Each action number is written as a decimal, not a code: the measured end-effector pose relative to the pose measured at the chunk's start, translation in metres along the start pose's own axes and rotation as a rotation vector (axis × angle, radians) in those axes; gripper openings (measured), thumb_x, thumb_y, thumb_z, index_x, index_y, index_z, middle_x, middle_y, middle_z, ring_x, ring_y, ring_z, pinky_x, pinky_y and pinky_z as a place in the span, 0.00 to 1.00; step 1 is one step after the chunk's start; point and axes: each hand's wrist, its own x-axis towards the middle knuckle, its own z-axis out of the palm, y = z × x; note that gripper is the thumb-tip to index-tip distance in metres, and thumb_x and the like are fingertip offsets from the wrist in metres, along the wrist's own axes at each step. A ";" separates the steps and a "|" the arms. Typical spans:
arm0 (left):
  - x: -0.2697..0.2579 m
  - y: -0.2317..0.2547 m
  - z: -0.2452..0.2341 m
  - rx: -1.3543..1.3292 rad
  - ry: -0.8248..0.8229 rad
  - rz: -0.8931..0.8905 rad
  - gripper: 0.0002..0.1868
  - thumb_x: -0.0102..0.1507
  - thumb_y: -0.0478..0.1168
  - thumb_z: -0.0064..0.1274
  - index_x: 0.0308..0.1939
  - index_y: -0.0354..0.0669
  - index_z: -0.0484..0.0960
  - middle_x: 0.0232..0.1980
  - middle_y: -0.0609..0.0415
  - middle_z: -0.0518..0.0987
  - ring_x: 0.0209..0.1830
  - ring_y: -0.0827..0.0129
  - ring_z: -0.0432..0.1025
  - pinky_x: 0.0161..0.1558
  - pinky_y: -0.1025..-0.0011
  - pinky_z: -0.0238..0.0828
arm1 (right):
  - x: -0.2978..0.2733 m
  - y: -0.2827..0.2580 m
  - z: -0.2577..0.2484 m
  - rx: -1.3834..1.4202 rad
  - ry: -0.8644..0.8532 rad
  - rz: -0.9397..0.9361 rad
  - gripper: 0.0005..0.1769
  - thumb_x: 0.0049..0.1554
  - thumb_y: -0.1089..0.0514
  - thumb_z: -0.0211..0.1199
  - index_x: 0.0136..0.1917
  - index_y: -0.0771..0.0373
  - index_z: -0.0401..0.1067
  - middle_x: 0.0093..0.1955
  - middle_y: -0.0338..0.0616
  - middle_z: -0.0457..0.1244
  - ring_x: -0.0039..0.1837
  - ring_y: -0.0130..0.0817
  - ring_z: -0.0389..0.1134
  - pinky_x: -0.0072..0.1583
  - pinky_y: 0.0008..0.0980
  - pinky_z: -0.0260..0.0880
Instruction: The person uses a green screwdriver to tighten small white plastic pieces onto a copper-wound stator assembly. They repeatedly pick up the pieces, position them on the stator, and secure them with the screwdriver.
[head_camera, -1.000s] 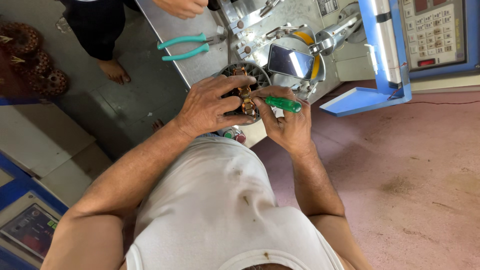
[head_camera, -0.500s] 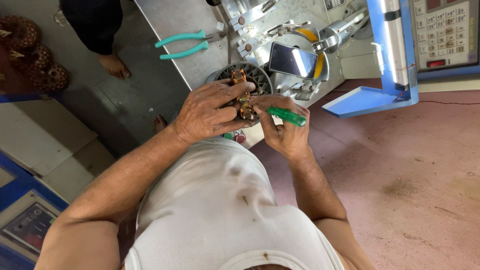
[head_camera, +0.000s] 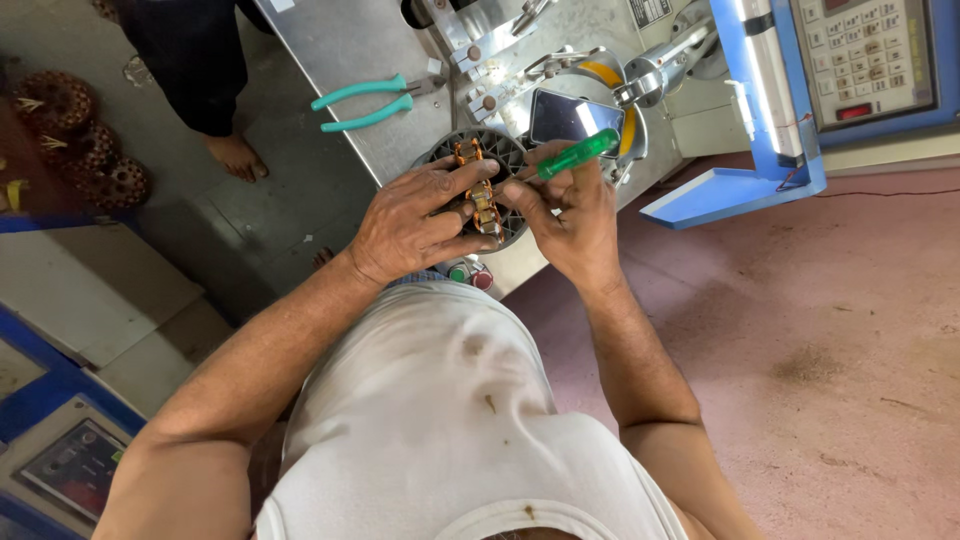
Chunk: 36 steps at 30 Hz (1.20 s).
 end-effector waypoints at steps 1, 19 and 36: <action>0.000 0.000 0.000 -0.004 0.002 0.005 0.25 0.57 0.53 0.69 0.27 0.40 0.72 0.70 0.51 0.74 0.60 0.60 0.78 0.67 0.56 0.76 | 0.003 -0.001 -0.003 -0.043 -0.037 -0.038 0.22 0.60 0.63 0.72 0.60 0.68 0.62 0.46 0.47 0.71 0.49 0.35 0.78 0.48 0.32 0.80; 0.001 0.005 -0.001 0.043 -0.006 0.032 0.24 0.57 0.53 0.70 0.34 0.39 0.75 0.71 0.48 0.73 0.64 0.57 0.76 0.68 0.55 0.75 | -0.014 0.027 -0.001 0.506 -0.019 -0.089 0.14 0.67 0.67 0.64 0.59 0.63 0.59 0.54 0.46 0.70 0.59 0.35 0.76 0.58 0.32 0.81; -0.019 0.012 0.000 0.046 -0.074 -0.116 0.32 0.59 0.52 0.73 0.59 0.46 0.72 0.77 0.51 0.68 0.69 0.55 0.74 0.66 0.56 0.76 | -0.126 0.198 0.041 -0.294 -0.273 0.556 0.20 0.57 0.57 0.68 0.62 0.59 0.71 0.40 0.45 0.73 0.39 0.38 0.76 0.45 0.39 0.74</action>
